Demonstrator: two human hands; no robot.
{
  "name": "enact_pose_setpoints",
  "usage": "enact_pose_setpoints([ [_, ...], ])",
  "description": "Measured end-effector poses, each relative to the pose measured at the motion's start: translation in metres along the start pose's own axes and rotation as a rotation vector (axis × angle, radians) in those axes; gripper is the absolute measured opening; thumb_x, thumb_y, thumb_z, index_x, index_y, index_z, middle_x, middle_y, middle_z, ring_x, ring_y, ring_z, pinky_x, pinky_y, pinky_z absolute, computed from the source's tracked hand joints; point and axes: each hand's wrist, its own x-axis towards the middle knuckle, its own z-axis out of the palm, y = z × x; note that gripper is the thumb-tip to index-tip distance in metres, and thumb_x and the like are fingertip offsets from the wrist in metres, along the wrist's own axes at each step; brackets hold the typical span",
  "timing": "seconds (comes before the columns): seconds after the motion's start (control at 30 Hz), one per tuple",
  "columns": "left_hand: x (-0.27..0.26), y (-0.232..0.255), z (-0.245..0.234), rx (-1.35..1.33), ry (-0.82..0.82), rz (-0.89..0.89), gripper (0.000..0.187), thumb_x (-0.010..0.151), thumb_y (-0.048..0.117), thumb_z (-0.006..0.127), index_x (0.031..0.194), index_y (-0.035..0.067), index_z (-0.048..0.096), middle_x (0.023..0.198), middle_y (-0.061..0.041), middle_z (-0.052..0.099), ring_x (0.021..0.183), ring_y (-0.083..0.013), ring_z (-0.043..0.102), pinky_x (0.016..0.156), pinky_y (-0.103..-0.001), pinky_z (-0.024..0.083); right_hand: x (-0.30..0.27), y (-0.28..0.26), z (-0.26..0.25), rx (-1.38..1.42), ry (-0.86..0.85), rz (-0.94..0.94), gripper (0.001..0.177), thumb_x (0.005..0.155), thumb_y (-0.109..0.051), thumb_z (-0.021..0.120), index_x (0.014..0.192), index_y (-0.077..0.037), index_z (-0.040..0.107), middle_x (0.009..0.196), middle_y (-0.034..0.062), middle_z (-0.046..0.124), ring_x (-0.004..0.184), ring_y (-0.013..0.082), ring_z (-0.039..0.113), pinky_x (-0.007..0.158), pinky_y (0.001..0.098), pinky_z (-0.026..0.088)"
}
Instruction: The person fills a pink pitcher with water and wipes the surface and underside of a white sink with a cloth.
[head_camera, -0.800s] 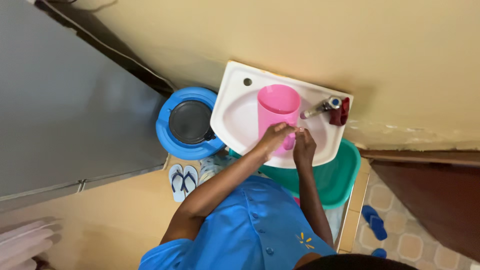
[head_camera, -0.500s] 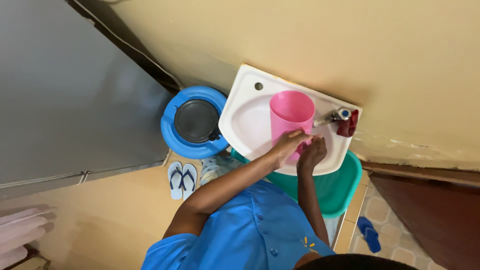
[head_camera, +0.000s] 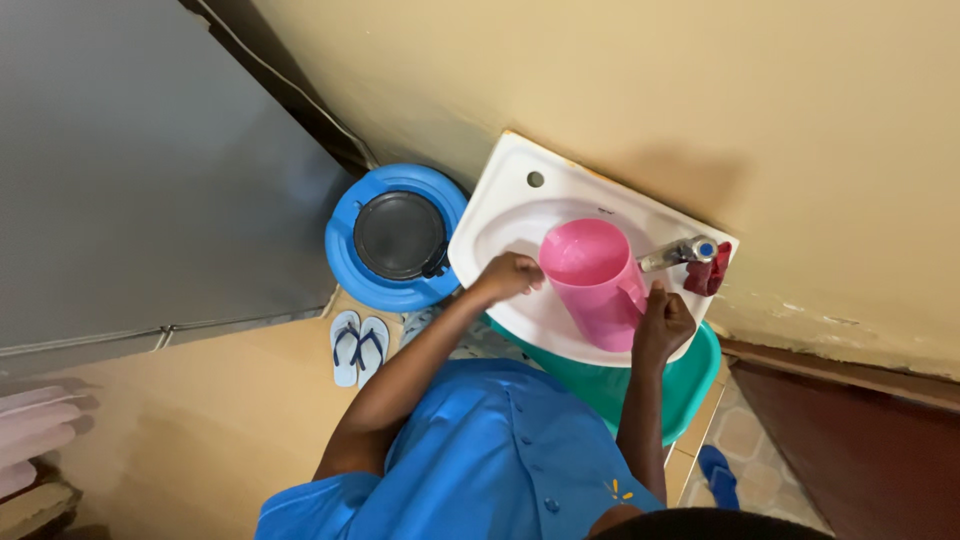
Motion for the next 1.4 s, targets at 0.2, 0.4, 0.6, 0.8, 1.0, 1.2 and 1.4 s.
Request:
enact_pose_setpoints([
  [0.2, 0.044, -0.006, -0.019, -0.595, 0.019, -0.377, 0.020, 0.095, 0.029, 0.058, 0.087, 0.013, 0.066, 0.071, 0.001, 0.062, 0.059, -0.0113, 0.058, 0.058, -0.027, 0.050, 0.007, -0.011, -0.005, -0.140, -0.078, -0.001, 0.044, 0.100, -0.016, 0.074, 0.064, 0.001, 0.053, 0.056, -0.0034, 0.041, 0.055, 0.0053, 0.031, 0.049, 0.0299, 0.023],
  [0.4, 0.072, 0.009, -0.008, -0.581, -0.001, -0.365, 0.031, 0.102, 0.040, 0.059, 0.083, 0.016, 0.059, 0.063, 0.004, 0.049, 0.049, -0.0091, 0.043, 0.044, -0.026, 0.036, 0.005, -0.019, 0.008, -0.148, -0.146, -0.025, 0.042, 0.097, -0.017, 0.078, 0.066, 0.002, 0.057, 0.058, -0.0034, 0.043, 0.057, 0.0047, 0.034, 0.050, 0.0295, 0.025],
  [0.6, 0.088, 0.019, 0.003, -0.629, 0.120, -0.438, 0.038, 0.104, 0.041, 0.056, 0.086, 0.008, 0.061, 0.066, -0.005, 0.062, 0.053, -0.0179, 0.058, 0.052, -0.040, 0.053, 0.006, -0.025, 0.019, -0.167, -0.137, -0.052, 0.039, 0.094, -0.016, 0.079, 0.065, 0.002, 0.059, 0.057, -0.0040, 0.046, 0.055, 0.0045, 0.034, 0.048, 0.0287, 0.027],
  [0.8, 0.091, 0.011, -0.006, 0.050, 0.358, -0.193, 0.027, 0.092, 0.023, 0.064, 0.074, 0.004, 0.067, 0.066, -0.011, 0.064, 0.057, -0.0259, 0.061, 0.059, -0.043, 0.052, 0.010, -0.006, 0.013, -0.110, -0.076, 0.028, 0.047, 0.098, -0.015, 0.077, 0.062, 0.001, 0.052, 0.056, -0.0042, 0.041, 0.055, 0.0048, 0.032, 0.049, 0.0296, 0.022],
  [1.0, 0.074, -0.005, -0.015, 1.042, 0.313, 0.392, 0.012, 0.086, 0.013, 0.064, 0.087, 0.008, 0.075, 0.096, -0.017, 0.072, 0.094, -0.0333, 0.067, 0.076, -0.047, 0.055, 0.006, 0.007, -0.003, -0.063, -0.007, 0.059, 0.040, 0.097, -0.011, 0.073, 0.063, -0.002, 0.052, 0.057, -0.0053, 0.041, 0.054, 0.0039, 0.032, 0.046, 0.0281, 0.022],
  [1.2, 0.056, -0.020, -0.044, 1.694, 0.219, 0.634, 0.030, 0.101, 0.014, 0.052, 0.120, 0.003, 0.072, 0.147, -0.018, 0.053, 0.142, -0.0321, 0.041, 0.124, -0.053, 0.025, 0.003, -0.004, -0.018, 0.094, 0.038, 0.160, 0.049, 0.099, -0.012, 0.071, 0.060, -0.007, 0.042, 0.058, -0.0062, 0.041, 0.053, 0.0031, 0.030, 0.045, 0.0280, 0.025],
  [1.4, 0.058, -0.024, -0.039, 1.996, 0.201, 0.394, 0.051, 0.091, 0.020, 0.047, 0.136, -0.001, 0.060, 0.161, -0.017, 0.034, 0.150, -0.0295, 0.024, 0.122, -0.049, 0.006, 0.005, -0.008, -0.029, -0.019, 0.014, 0.088, 0.049, 0.102, -0.013, 0.073, 0.062, -0.004, 0.046, 0.059, -0.0056, 0.040, 0.056, 0.0039, 0.031, 0.050, 0.0269, 0.024],
])
